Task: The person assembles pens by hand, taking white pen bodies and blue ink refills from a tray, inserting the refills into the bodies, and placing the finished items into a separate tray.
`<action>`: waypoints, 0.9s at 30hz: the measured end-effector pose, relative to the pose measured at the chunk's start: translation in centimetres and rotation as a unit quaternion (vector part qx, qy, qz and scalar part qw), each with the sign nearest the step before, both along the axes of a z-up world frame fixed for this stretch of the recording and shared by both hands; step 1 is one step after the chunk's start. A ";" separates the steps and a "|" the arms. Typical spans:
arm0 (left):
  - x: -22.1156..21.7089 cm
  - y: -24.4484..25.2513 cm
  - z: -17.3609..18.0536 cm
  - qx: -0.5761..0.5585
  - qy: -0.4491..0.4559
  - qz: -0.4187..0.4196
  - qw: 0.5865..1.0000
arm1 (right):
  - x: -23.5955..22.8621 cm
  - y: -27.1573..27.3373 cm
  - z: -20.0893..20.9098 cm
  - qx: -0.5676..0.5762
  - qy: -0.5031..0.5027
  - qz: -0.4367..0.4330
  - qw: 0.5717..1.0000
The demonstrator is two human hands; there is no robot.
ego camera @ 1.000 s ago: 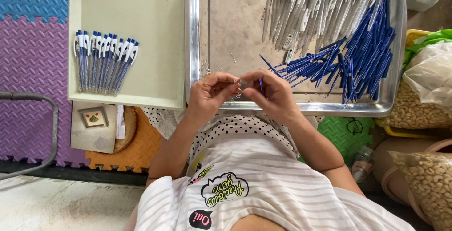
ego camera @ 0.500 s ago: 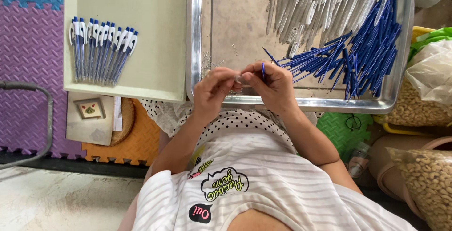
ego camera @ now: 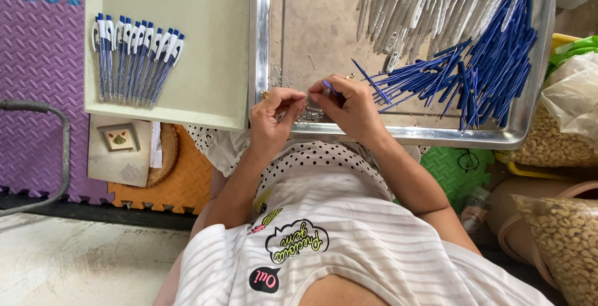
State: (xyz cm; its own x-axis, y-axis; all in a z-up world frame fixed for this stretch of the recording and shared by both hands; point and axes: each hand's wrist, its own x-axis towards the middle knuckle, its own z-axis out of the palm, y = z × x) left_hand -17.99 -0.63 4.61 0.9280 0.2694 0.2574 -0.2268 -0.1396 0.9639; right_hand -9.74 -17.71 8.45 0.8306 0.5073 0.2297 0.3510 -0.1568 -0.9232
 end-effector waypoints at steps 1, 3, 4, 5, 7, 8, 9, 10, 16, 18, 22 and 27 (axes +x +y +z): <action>-0.1 -0.2 0.2 -0.016 -0.011 -0.009 1.000 | -0.2 -0.1 -0.2 0.000 0.013 -0.011 1.000; -0.1 -0.4 0.0 -0.032 -0.021 -0.018 0.999 | -0.4 -0.1 -0.7 0.000 0.027 -0.021 0.999; 0.0 -0.4 -0.4 -0.013 -0.020 -0.009 1.000 | -0.4 0.0 -0.9 0.000 0.030 -0.017 0.999; 0.0 -0.4 -0.8 0.005 -0.019 0.000 1.000 | -0.6 0.0 -1.1 0.000 0.033 -0.013 0.999; 0.1 -0.2 -0.3 0.020 -0.018 0.016 0.999 | -0.4 -0.1 -2.7 -0.012 0.042 -0.007 0.999; 0.1 -0.1 -0.1 0.036 -0.018 0.032 0.999 | -0.3 -0.2 -3.4 -0.023 0.050 -0.001 0.999; 0.1 -0.1 0.0 0.036 -0.019 0.033 0.999 | -0.3 -0.1 -3.4 -0.023 0.049 0.000 0.999; 0.2 -0.1 0.0 0.039 -0.020 0.036 0.998 | -0.2 -0.1 -3.4 -0.033 0.038 0.002 0.999; -0.2 -0.5 -0.3 -0.023 -0.013 0.039 0.999 | 0.1 -0.3 -1.2 -0.025 0.056 0.016 0.998; -0.3 -0.8 -0.1 -0.024 -0.012 0.044 0.999 | 0.0 -0.4 -1.4 -0.024 0.070 0.026 0.997; -0.2 -1.7 -0.2 -0.132 0.010 0.031 0.991 | 0.1 -0.4 -1.1 -0.012 0.021 0.024 0.999; -0.2 -1.4 -2.1 -0.195 0.034 0.024 0.980 | -0.1 -0.4 -0.8 0.015 0.055 0.016 0.998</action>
